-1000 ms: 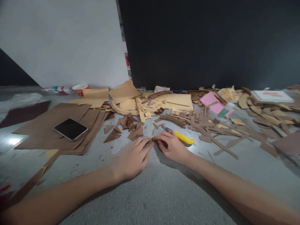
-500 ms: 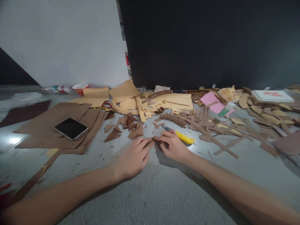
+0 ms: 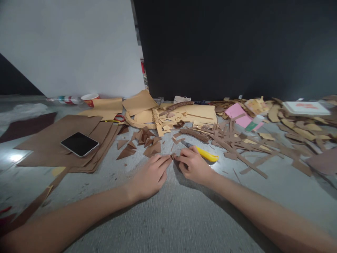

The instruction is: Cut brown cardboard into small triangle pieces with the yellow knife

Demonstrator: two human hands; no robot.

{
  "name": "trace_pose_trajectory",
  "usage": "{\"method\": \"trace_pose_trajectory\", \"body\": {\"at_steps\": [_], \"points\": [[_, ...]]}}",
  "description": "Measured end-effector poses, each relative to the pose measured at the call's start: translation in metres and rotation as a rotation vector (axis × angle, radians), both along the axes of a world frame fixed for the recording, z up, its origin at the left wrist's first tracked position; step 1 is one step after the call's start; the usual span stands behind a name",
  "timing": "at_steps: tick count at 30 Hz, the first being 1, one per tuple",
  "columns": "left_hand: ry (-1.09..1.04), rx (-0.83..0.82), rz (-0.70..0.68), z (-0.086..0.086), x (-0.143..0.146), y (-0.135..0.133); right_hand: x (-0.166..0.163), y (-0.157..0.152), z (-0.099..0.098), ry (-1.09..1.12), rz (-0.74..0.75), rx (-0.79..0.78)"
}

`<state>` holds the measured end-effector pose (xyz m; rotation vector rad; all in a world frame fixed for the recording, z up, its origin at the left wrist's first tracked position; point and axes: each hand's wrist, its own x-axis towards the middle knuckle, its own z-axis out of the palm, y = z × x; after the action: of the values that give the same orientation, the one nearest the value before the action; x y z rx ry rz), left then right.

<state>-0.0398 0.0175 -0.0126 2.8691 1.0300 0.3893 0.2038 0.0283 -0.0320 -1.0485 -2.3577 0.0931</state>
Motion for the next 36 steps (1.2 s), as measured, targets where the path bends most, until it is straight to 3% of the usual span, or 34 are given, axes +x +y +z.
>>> {"method": "trace_pose_trajectory", "body": {"at_steps": [10, 20, 36], "points": [[0.035, 0.056, 0.007, -0.002, 0.0, -0.001, 0.001, 0.001, 0.002, -0.109, 0.071, 0.111], [0.113, 0.135, -0.092, -0.007, -0.003, 0.003, 0.001, 0.003, 0.0, -0.128, 0.099, 0.117], [-0.006, 0.09, -0.056, -0.007, -0.005, 0.004, -0.002, -0.002, -0.002, -0.036, -0.034, 0.215]]}}
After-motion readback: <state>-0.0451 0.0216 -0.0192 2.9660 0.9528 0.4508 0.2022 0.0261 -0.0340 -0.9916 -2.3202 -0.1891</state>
